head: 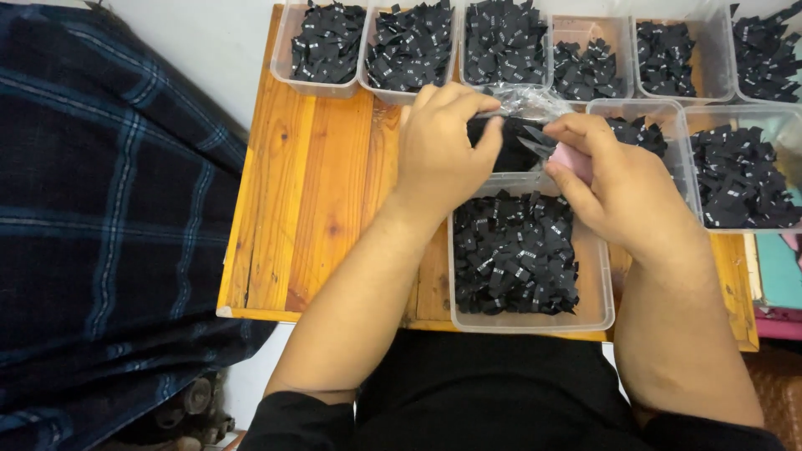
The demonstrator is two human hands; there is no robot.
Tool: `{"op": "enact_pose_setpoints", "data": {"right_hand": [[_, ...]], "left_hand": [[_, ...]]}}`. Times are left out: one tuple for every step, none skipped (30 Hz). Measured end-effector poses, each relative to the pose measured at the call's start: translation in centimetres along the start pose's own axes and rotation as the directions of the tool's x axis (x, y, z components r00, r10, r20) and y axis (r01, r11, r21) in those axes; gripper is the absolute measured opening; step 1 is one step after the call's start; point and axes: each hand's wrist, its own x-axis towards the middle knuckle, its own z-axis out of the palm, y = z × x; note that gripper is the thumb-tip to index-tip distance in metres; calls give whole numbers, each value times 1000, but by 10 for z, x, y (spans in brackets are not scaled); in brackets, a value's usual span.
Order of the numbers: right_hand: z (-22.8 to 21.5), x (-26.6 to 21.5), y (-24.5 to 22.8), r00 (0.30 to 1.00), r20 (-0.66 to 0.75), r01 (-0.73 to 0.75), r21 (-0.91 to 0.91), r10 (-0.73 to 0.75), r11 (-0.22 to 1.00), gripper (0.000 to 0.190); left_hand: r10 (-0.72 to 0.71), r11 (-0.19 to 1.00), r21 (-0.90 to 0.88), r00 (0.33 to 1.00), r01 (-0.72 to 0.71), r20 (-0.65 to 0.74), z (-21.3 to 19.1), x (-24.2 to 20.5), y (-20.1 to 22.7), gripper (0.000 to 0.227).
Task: Sorting and organizing small black fabric labels into multiple plastic containers on a wooden table.
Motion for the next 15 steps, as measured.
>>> {"op": "enact_pose_setpoints", "data": {"right_hand": [[0, 0, 1, 1000, -1, 0, 0, 0, 1000, 41], [1, 0, 1, 1000, -14, -9, -6, 9, 1000, 41], [1, 0, 1, 999, -27, -17, -13, 17, 1000, 41], [0, 0, 1, 999, -28, -18, -13, 18, 1000, 41], [0, 0, 1, 999, -47, -26, -15, 25, 1000, 40], [-1, 0, 2, 997, -66, -34, -17, 33, 999, 39], [0, 0, 3, 997, -67, -35, -16, 33, 999, 39], [1, 0, 4, 995, -91, 32, -11, -33, 999, 37], [1, 1, 5, 988, -116, 99, -9, -99, 995, 35], [3, 1, 6, 988, -117, 99, -9, -100, 995, 35], [4, 0, 8, 984, -132, 122, 14, -119, 992, 28], [6, 0, 9, 980, -147, 144, 37, -137, 989, 22], [6, 0, 8, 980, -148, 144, 38, -137, 989, 22], [6, 0, 7, 989, -125, 84, 32, -79, 996, 17], [6, 0, 5, 995, -103, 23, 26, -20, 999, 15]], "left_hand": [[1, 1000, 0, 1000, -1, 1, -1, 0, 1, 16], [21, 1000, -7, 999, -21, 35, -3, 0, 2, 17], [43, 999, -15, 997, -42, 70, -4, 0, 2, 19], [43, 999, -15, 997, -43, 70, -3, 0, 1, 19], [55, 998, -33, 997, -53, 59, -1, -1, 0, 17], [66, 997, -51, 997, -63, 48, 0, -1, -2, 16], [66, 997, -51, 997, -64, 48, 0, -2, -1, 16], [74, 995, -75, 997, -73, 23, 0, -2, -1, 10], [83, 992, -99, 997, -83, -4, -1, -2, 0, 10], [84, 992, -99, 996, -84, -4, -2, -2, 1, 10], [91, 990, -105, 996, -92, -13, -2, -2, 2, 8], [98, 989, -110, 995, -99, -21, -3, -2, 3, 7], [98, 989, -110, 995, -100, -21, -3, -2, 2, 7], [90, 991, -99, 996, -89, 12, -2, -3, 2, 6], [82, 993, -88, 996, -78, 44, -2, -3, 2, 15]]}}
